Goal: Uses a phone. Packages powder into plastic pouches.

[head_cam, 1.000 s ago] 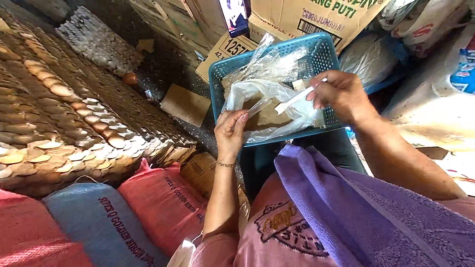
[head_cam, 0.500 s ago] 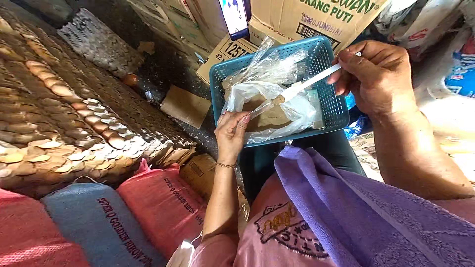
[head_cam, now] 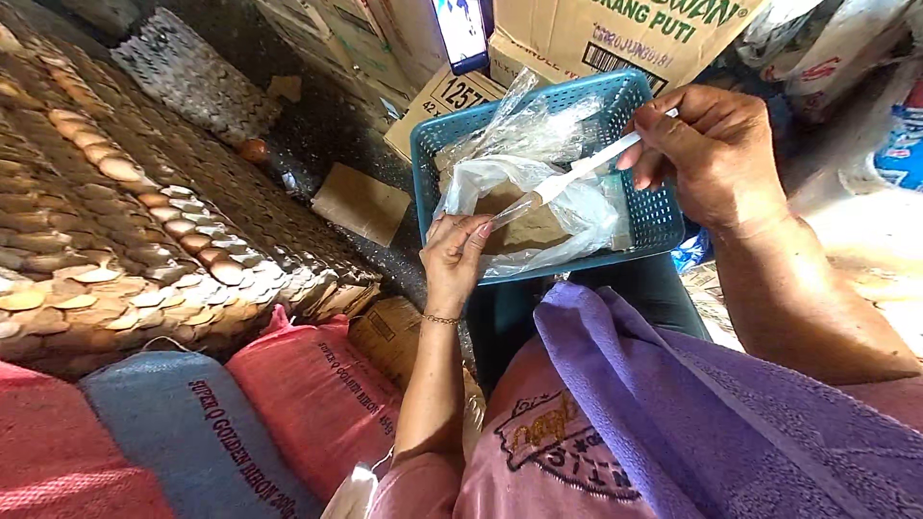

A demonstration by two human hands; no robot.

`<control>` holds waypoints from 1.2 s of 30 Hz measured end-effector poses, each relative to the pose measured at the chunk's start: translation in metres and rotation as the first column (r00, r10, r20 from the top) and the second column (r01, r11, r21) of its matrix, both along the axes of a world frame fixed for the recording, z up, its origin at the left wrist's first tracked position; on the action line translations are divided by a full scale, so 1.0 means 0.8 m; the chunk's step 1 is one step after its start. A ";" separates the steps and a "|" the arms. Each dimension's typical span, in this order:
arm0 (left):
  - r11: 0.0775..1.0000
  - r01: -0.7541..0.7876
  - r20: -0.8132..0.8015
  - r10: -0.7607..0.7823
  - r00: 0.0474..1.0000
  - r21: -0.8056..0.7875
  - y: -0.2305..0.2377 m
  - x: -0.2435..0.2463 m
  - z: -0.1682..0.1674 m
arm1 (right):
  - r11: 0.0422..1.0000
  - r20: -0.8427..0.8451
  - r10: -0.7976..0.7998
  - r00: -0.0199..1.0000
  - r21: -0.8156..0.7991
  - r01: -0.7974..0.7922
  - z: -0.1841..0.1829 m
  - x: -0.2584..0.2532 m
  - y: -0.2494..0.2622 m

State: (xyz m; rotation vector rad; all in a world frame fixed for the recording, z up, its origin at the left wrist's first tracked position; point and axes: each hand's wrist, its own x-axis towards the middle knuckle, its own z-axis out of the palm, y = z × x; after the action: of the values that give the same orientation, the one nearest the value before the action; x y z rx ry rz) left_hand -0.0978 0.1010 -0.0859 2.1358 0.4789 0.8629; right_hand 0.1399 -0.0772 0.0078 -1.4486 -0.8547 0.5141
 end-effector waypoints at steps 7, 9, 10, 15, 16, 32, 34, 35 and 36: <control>1.000 -0.007 -0.001 0.007 1.000 -0.012 -0.001 0.000 0.002 | 1.000 0.033 0.020 0.999 0.006 -0.021 0.003 -0.008 0.006; 1.000 -0.009 -0.012 0.009 1.000 -0.010 -0.001 0.000 0.002 | 1.000 0.057 0.021 0.998 -0.005 -0.021 0.003 -0.010 0.006; 1.000 -0.010 -0.018 0.010 1.000 -0.006 -0.002 -0.001 0.002 | 1.000 0.067 0.020 0.998 -0.012 -0.019 0.004 -0.011 0.006; 1.000 -0.011 -0.041 0.011 0.999 -0.006 -0.002 0.001 0.002 | 0.999 0.110 0.036 0.993 -0.027 -0.034 0.001 -0.013 0.004; 1.000 -0.008 -0.041 0.008 0.999 -0.009 -0.002 0.001 0.002 | 0.998 0.128 0.048 0.991 -0.039 -0.043 0.001 -0.015 0.003; 0.999 -0.021 -0.005 0.021 1.000 -0.035 -0.003 0.001 0.001 | 0.997 0.216 0.062 0.974 0.038 -0.072 0.002 -0.022 -0.012; 0.999 -0.018 -0.001 0.018 1.000 -0.044 -0.003 0.001 0.002 | 0.996 0.228 0.056 0.972 0.049 -0.069 0.004 -0.021 -0.012; 0.999 -0.016 0.000 0.016 1.000 -0.049 -0.003 0.001 0.002 | 0.996 0.229 0.055 0.972 0.054 -0.069 0.004 -0.020 -0.012; 0.999 -0.016 0.002 0.016 1.000 -0.052 -0.003 0.000 0.001 | 0.996 0.228 0.052 0.972 0.057 -0.067 0.004 -0.020 -0.013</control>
State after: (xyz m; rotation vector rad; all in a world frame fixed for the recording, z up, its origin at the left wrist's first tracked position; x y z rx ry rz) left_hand -0.0977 0.0986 -0.0847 2.0863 0.5124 0.8525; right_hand 0.1237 -0.0872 0.0108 -1.4436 -1.0891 0.3667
